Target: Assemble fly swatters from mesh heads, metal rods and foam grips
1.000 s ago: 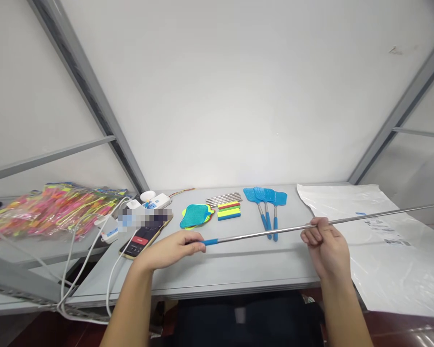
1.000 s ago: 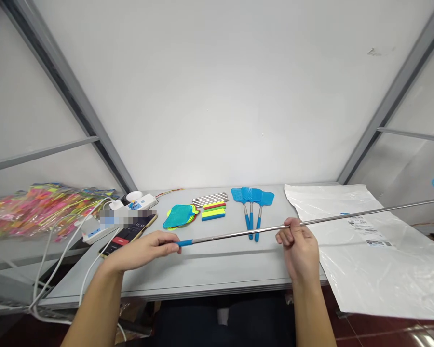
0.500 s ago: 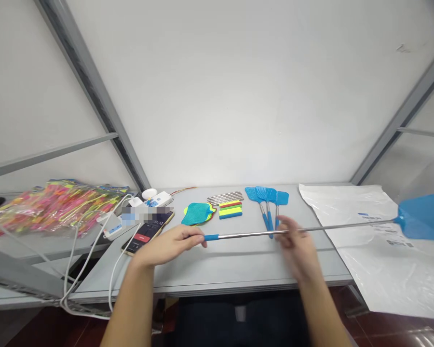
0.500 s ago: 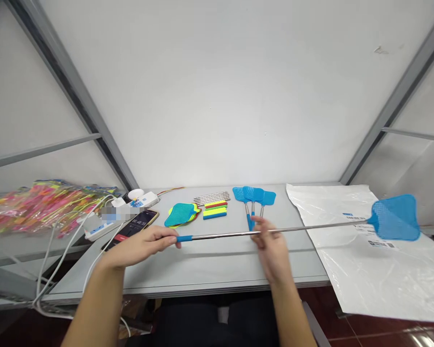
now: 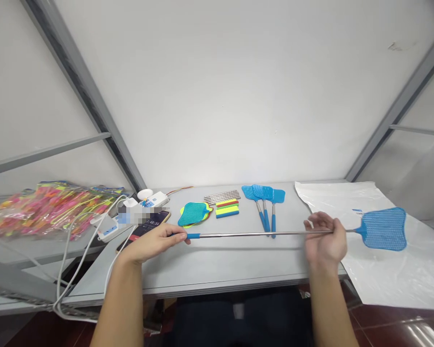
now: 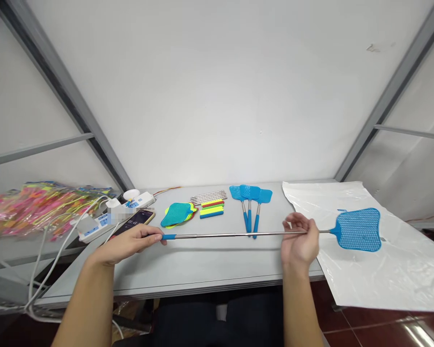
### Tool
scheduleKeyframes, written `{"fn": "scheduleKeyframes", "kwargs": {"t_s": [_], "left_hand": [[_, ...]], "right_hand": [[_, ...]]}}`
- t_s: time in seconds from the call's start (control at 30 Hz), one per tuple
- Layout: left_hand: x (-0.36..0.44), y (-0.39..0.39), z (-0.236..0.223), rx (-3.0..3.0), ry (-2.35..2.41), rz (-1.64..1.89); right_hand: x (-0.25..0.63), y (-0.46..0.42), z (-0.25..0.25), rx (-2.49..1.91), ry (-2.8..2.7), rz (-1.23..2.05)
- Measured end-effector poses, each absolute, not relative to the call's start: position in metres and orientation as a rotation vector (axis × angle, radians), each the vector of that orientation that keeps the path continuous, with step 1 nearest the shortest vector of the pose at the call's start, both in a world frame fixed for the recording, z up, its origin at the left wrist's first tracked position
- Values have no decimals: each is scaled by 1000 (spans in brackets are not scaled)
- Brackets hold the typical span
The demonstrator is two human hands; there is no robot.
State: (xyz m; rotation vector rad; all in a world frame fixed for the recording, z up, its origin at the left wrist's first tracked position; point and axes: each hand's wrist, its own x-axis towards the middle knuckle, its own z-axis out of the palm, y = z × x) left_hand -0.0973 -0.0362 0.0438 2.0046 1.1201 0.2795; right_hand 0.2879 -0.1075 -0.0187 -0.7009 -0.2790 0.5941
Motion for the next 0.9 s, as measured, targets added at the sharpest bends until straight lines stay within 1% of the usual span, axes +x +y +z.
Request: {"fn": "scheduleKeyframes", "kwargs": {"t_s": [0.13, 0.2, 0.27, 0.37, 0.43, 0.5, 0.63, 0.77, 0.9], "left_hand": [[-50, -39, 34, 2052, 965, 249], [-40, -38, 30, 2025, 923, 236], [-47, -36, 29, 1983, 906, 225], [-72, -32, 31, 1917, 918, 207], [-87, -30, 33, 1880, 947, 213], [-93, -30, 33, 1857, 963, 226], [-82, -33, 33, 1859, 960, 244], [-61, -36, 34, 1914, 962, 315], [-47, -38, 35, 1970, 924, 339]], "right_hand": [[240, -102, -14, -737, -485, 801], [230, -104, -11, -775, -628, 884], [237, -108, -10, -771, -682, 977], [267, -109, -9, -658, -467, 1057], [286, -106, -8, -588, -280, 983], [295, -101, -6, -568, -208, 847], [279, -95, 3, -668, -269, 558], [256, -102, 14, -736, -326, 414], [257, -115, 26, -744, -388, 308]]}}
